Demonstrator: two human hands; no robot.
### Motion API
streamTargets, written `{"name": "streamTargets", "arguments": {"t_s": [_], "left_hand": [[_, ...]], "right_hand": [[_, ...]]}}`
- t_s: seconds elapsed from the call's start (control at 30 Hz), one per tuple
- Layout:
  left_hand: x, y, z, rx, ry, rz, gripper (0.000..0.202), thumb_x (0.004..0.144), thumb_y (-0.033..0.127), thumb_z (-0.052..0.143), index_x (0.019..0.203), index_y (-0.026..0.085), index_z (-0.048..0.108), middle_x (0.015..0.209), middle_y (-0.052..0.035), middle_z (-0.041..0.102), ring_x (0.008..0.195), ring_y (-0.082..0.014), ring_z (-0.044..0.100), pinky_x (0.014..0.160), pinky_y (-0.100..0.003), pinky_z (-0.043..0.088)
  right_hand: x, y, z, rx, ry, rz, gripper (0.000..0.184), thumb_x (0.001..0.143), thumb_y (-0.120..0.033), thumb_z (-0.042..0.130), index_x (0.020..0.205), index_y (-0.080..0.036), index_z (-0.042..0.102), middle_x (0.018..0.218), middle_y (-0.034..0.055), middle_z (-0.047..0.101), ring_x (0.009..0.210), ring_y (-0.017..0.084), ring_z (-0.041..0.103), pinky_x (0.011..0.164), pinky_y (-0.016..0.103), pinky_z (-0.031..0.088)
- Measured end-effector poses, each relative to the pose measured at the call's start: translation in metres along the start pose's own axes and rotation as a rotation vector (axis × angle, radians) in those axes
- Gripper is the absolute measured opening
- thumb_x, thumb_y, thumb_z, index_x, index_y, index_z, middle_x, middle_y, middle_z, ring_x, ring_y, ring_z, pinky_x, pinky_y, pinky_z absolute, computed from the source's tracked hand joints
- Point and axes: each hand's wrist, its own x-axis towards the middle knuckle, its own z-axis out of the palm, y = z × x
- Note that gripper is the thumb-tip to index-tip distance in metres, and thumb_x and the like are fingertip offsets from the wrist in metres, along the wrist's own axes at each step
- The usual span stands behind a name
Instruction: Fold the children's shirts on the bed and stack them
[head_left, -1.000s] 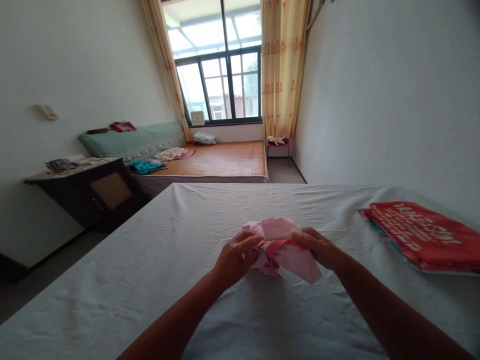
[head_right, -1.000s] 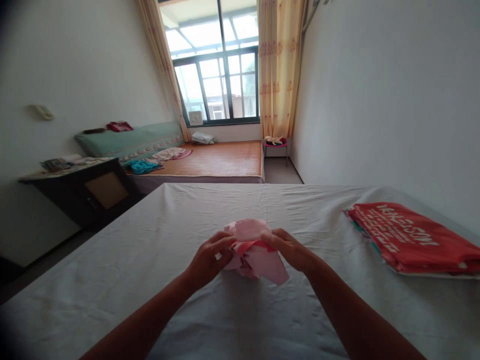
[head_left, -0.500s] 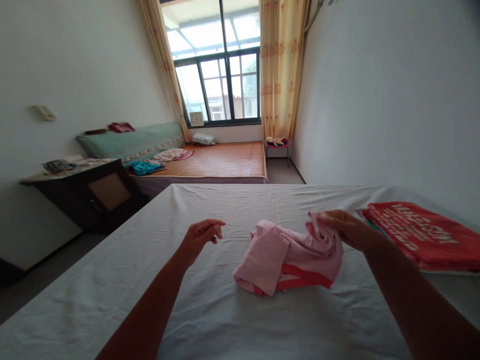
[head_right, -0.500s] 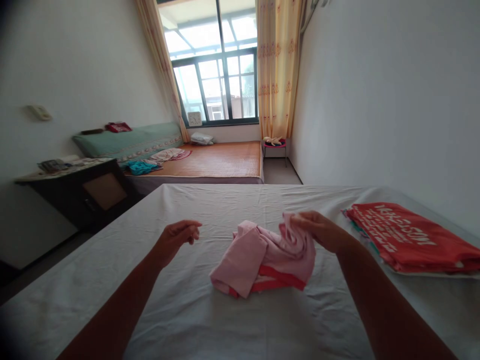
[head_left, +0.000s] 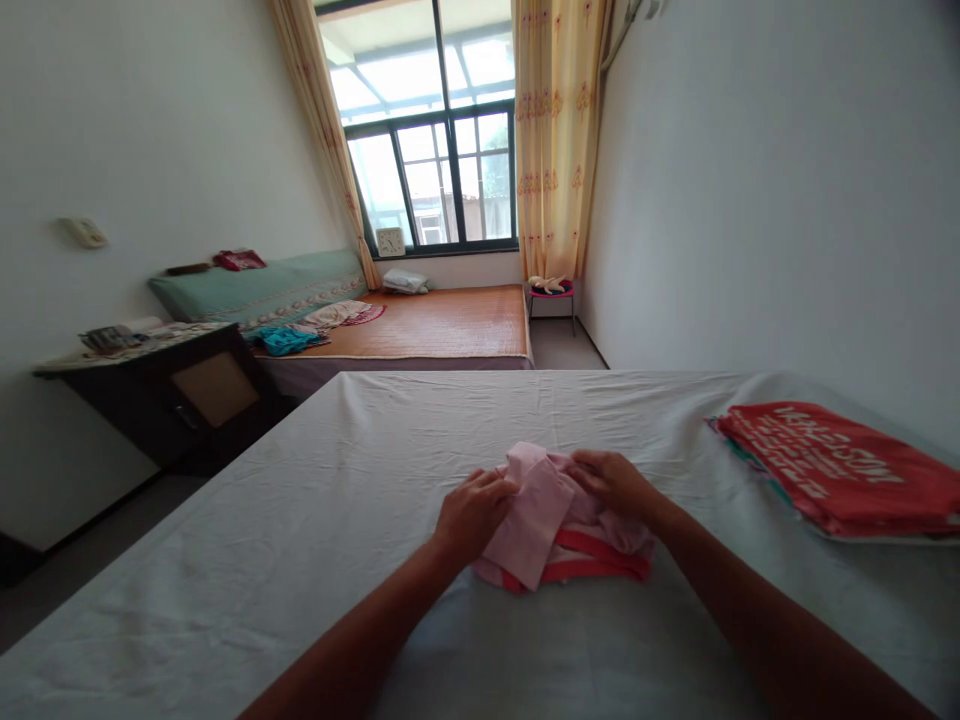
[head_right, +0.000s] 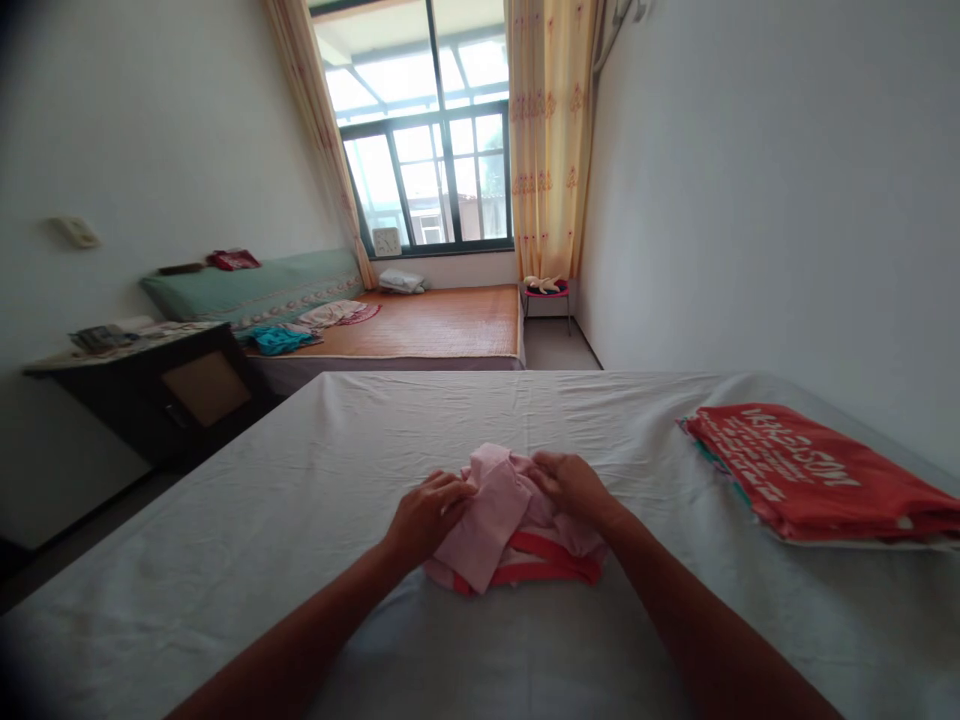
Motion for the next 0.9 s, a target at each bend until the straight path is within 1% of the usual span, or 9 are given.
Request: {"name": "streamTargets", "arguments": {"t_s": [0.13, 0.2, 0.27, 0.37, 0.43, 0.53, 0.63, 0.77, 0.9], "left_hand": [[0.007, -0.025, -0.039, -0.307, 0.256, -0.198, 0.016, 0.081, 0.027, 0.054, 0.088, 0.018, 0.065, 0.084, -0.0033, 0.064, 0.08, -0.0161, 0.058, 0.066, -0.024, 0.048], [0.007, -0.036, -0.059, -0.514, 0.323, -0.271, 0.018, 0.078, 0.031, 0.056, 0.083, 0.015, 0.061, 0.077, -0.002, 0.061, 0.071, -0.0144, 0.056, 0.061, -0.022, 0.045], [0.002, -0.044, -0.075, -0.667, 0.186, -0.295, 0.019, 0.075, 0.033, 0.058, 0.076, 0.014, 0.058, 0.069, 0.0001, 0.058, 0.063, -0.0123, 0.053, 0.057, -0.021, 0.042], [-0.009, -0.051, -0.089, -0.647, -0.331, -0.265, 0.019, 0.072, 0.032, 0.06, 0.072, 0.013, 0.06, 0.065, 0.0006, 0.058, 0.061, -0.0121, 0.052, 0.056, -0.021, 0.039], [-0.014, -0.054, -0.092, -0.509, -0.554, -0.217, 0.021, 0.075, 0.034, 0.06, 0.077, 0.013, 0.065, 0.07, -0.0007, 0.062, 0.066, -0.0134, 0.055, 0.06, -0.022, 0.041], [-0.012, -0.053, -0.085, -0.268, -0.38, -0.217, 0.031, 0.084, 0.04, 0.05, 0.086, 0.015, 0.067, 0.076, -0.0019, 0.066, 0.071, -0.0149, 0.057, 0.065, -0.024, 0.042], [-0.007, -0.041, -0.065, -0.066, -0.14, -0.222, 0.034, 0.087, 0.042, 0.044, 0.089, 0.018, 0.067, 0.083, -0.0032, 0.067, 0.077, -0.0161, 0.059, 0.069, -0.025, 0.043], [-0.008, -0.015, -0.035, 0.153, -0.232, -0.188, 0.032, 0.081, 0.05, 0.052, 0.095, 0.023, 0.064, 0.095, -0.0043, 0.065, 0.086, -0.0204, 0.061, 0.072, -0.029, 0.044], [-0.012, -0.003, -0.026, 0.36, -0.28, -0.228, 0.026, 0.077, 0.037, 0.057, 0.098, 0.023, 0.062, 0.098, -0.0081, 0.065, 0.092, -0.0254, 0.061, 0.073, -0.033, 0.045]], "right_hand": [[0.004, -0.003, -0.029, 0.307, 0.416, 0.081, 0.034, 0.086, -0.046, 0.046, 0.095, -0.02, 0.066, 0.085, 0.0029, 0.07, 0.078, 0.019, 0.062, 0.07, 0.026, 0.046], [0.002, -0.004, -0.041, 0.383, 0.525, 0.117, 0.037, 0.084, -0.048, 0.05, 0.1, -0.019, 0.065, 0.09, 0.004, 0.07, 0.081, 0.02, 0.062, 0.071, 0.027, 0.046], [-0.004, -0.005, -0.048, 0.427, 0.362, 0.074, 0.039, 0.082, -0.051, 0.053, 0.097, -0.018, 0.067, 0.087, 0.0041, 0.069, 0.078, 0.019, 0.061, 0.069, 0.027, 0.047], [-0.014, -0.006, -0.05, 0.438, -0.281, -0.077, 0.04, 0.075, -0.054, 0.061, 0.084, -0.016, 0.069, 0.075, 0.0026, 0.068, 0.07, 0.017, 0.061, 0.063, 0.025, 0.046], [-0.016, -0.003, -0.048, 0.355, -0.517, -0.071, 0.04, 0.077, -0.054, 0.059, 0.076, -0.016, 0.068, 0.068, 0.0024, 0.067, 0.064, 0.016, 0.061, 0.059, 0.024, 0.045], [-0.008, 0.008, -0.037, 0.07, -0.298, 0.06, 0.037, 0.086, -0.047, 0.048, 0.078, -0.016, 0.066, 0.069, 0.0053, 0.068, 0.064, 0.018, 0.062, 0.061, 0.027, 0.045], [0.002, 0.02, -0.022, -0.146, -0.041, 0.138, 0.036, 0.086, -0.044, 0.048, 0.099, -0.016, 0.065, 0.097, 0.0127, 0.07, 0.089, 0.024, 0.064, 0.078, 0.032, 0.045], [0.001, 0.025, -0.007, -0.08, -0.098, 0.129, 0.051, 0.078, -0.051, 0.056, 0.117, -0.017, 0.06, 0.114, 0.0142, 0.066, 0.099, 0.026, 0.062, 0.084, 0.032, 0.045], [-0.002, 0.023, -0.01, -0.031, -0.174, 0.102, 0.025, 0.072, -0.037, 0.062, 0.088, -0.019, 0.068, 0.086, 0.0055, 0.07, 0.08, 0.022, 0.062, 0.071, 0.029, 0.045]]}}
